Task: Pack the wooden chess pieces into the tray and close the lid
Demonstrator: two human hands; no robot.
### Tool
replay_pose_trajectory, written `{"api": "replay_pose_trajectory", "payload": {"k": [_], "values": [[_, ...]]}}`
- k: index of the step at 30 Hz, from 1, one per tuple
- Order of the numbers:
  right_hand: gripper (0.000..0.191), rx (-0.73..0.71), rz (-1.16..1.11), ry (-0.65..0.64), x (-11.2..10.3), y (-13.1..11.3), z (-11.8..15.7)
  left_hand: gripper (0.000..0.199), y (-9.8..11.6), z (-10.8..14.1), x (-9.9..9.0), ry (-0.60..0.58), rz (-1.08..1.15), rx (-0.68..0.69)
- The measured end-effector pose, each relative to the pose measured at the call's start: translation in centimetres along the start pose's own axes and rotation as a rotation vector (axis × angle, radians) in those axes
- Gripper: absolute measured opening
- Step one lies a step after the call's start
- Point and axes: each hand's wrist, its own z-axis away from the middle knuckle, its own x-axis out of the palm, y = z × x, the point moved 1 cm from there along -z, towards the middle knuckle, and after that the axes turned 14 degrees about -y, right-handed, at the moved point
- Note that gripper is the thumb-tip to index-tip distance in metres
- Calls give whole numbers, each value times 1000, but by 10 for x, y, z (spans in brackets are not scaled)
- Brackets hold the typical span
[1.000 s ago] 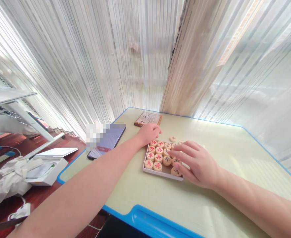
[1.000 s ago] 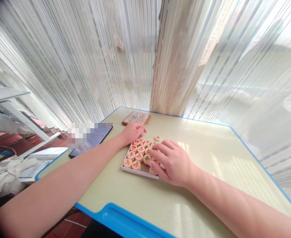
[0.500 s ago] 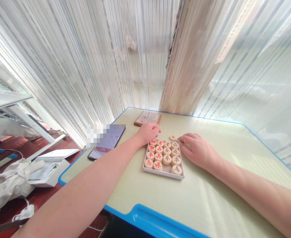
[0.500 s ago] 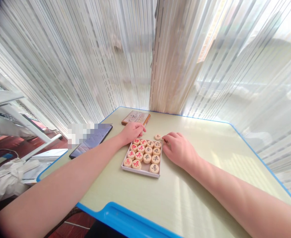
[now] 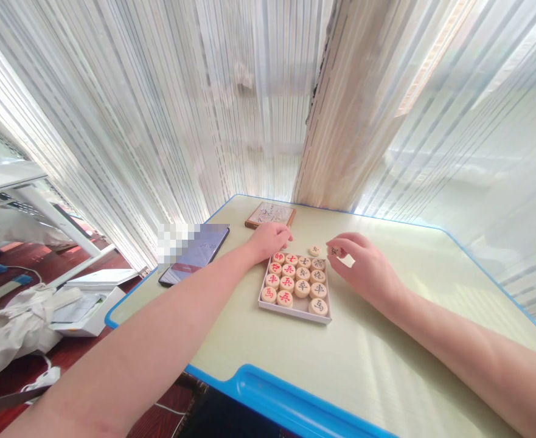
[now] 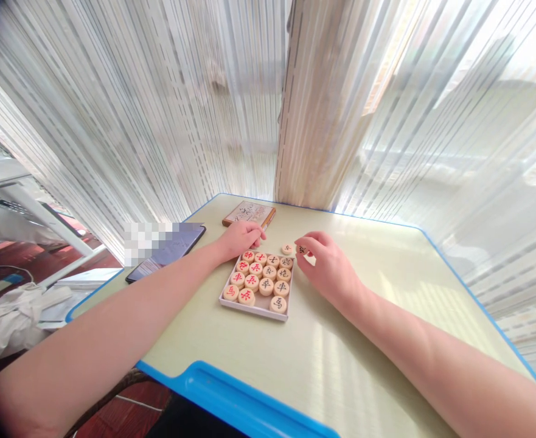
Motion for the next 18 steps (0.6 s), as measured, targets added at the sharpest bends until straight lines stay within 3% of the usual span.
{"api": "replay_pose_trajectory", "payload": {"k": [3,7,13,18], "values": [[19,-123,-64,72,-6,-10,3,25,0,0,0,1,-23,-14],[19,-200,-122,43,-11,-19,6,26,1,0,1,-6,-36,-20],[23,-78,-127,133,-13,-16,4,26,4,1,1,-7,-55,-30],[26,-245,-188,46,-13,-31,11,27,4,1,1,-9,-67,-10]]}}
